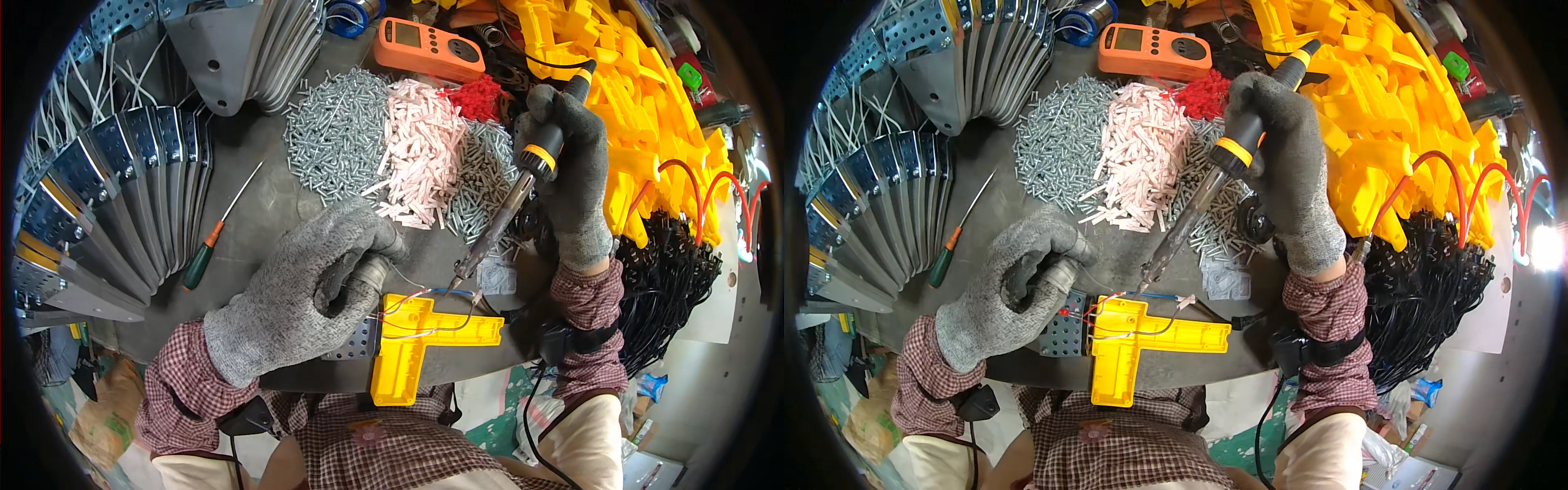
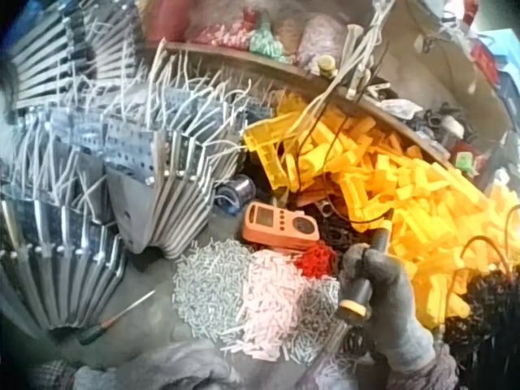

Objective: Assembling plastic and metal components using a pneumatic rivet gun and soldering wires.

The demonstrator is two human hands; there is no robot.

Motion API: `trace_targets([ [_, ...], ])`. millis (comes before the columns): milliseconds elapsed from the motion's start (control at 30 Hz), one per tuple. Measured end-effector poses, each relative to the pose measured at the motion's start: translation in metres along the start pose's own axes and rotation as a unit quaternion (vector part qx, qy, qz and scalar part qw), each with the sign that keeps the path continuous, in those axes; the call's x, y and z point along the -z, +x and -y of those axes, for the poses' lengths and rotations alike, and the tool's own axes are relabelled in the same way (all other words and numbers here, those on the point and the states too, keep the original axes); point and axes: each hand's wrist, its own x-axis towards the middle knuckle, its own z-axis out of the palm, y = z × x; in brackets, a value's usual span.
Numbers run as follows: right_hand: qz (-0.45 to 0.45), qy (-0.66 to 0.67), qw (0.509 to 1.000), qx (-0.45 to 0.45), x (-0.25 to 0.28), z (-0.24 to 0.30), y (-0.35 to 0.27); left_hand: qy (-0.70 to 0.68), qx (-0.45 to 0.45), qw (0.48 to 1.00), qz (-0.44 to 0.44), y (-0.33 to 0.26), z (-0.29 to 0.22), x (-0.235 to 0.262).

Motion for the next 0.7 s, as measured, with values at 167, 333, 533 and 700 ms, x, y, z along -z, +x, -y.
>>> trace_targets([
  [167,0.058,0.069,0.996,-0.024,-0.001,-0.010,-0.001,-0.044,0.004,0.998,-0.041,0.004,-0.001,-0.011],
  [333,0.137,0.115,0.983,-0.040,0.012,-0.022,0.002,0.027,-0.053,0.998,-0.030,0.004,-0.001,-0.011],
  [533,0.097,0.059,0.993,-0.026,0.004,-0.022,0.002,0.044,-0.078,0.996,0.008,-0.004,0.011,-0.010],
  [700,0.033,0.026,0.999,-0.028,-0.001,-0.016,-0.001,0.067,-0.064,0.996,0.000,-0.001,0.005,-0.009],
])
